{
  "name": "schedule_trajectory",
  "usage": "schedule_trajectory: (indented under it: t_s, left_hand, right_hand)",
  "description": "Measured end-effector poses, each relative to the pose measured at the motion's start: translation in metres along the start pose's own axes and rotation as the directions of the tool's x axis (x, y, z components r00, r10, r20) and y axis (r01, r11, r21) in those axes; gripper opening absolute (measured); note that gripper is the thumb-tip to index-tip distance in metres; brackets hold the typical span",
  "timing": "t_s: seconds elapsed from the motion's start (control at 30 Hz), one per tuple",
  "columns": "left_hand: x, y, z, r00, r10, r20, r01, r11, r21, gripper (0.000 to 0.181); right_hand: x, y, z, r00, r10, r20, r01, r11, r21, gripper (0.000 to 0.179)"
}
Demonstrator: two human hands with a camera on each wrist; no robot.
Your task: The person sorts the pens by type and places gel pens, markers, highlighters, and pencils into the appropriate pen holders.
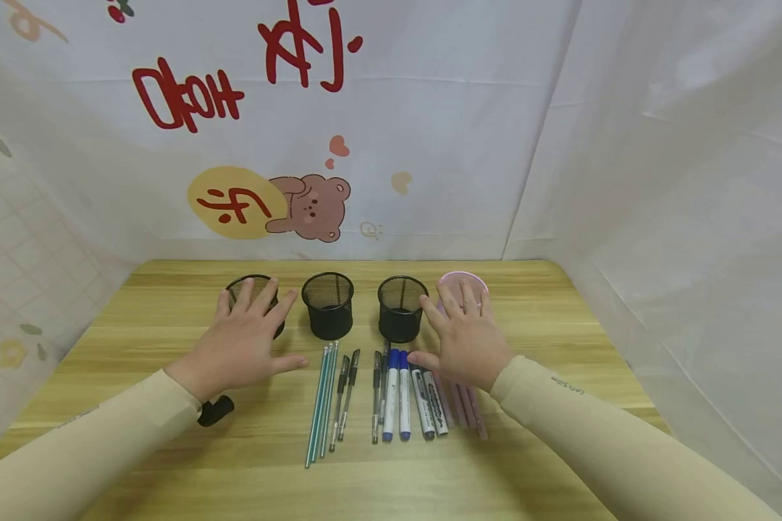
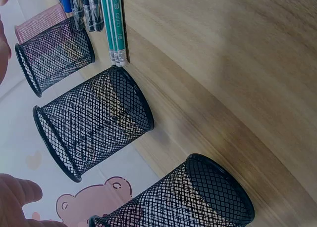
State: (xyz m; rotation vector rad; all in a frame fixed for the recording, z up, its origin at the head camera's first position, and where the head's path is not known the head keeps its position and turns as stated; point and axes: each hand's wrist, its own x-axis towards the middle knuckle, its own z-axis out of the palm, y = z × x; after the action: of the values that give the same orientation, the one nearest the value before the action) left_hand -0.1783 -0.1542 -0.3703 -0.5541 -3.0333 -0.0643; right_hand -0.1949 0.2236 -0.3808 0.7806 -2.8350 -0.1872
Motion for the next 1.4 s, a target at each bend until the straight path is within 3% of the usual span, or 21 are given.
schedule_trajectory:
  t_s: [0.43, 0.77, 1.0, 1.4]
  left_hand:
    - [-0.002, 0.0, 0.002, 1.0, 0.001, -0.014, -0.002, 1.0, -0.018, 0.114]
    - [0.0, -0.009, 0.002, 1.0, -0.016, -0.005, 0.016, 0.999, -0.032, 0.116]
    - [0.003, -0.027, 0.004, 0.998, -0.064, -0.012, 0.063, 0.996, -0.058, 0.117]
    - [0.013, -0.074, 0.014, 0.984, -0.17, -0.048, 0.161, 0.976, -0.147, 0.124]
  right_hand:
    - [0.003, -0.002, 0.0, 1.0, 0.008, 0.021, -0.007, 1.0, -0.007, 0.1]
    - [0.003, -0.002, 0.003, 1.0, 0.009, 0.006, -0.009, 1.0, -0.013, 0.099]
    - [-0.001, -0.003, 0.001, 1.0, 0.01, -0.003, -0.01, 1.0, 0.018, 0.096]
    - [-0.013, 0.001, -0.003, 0.998, 0.013, -0.065, -0.009, 0.998, 0.055, 0.088]
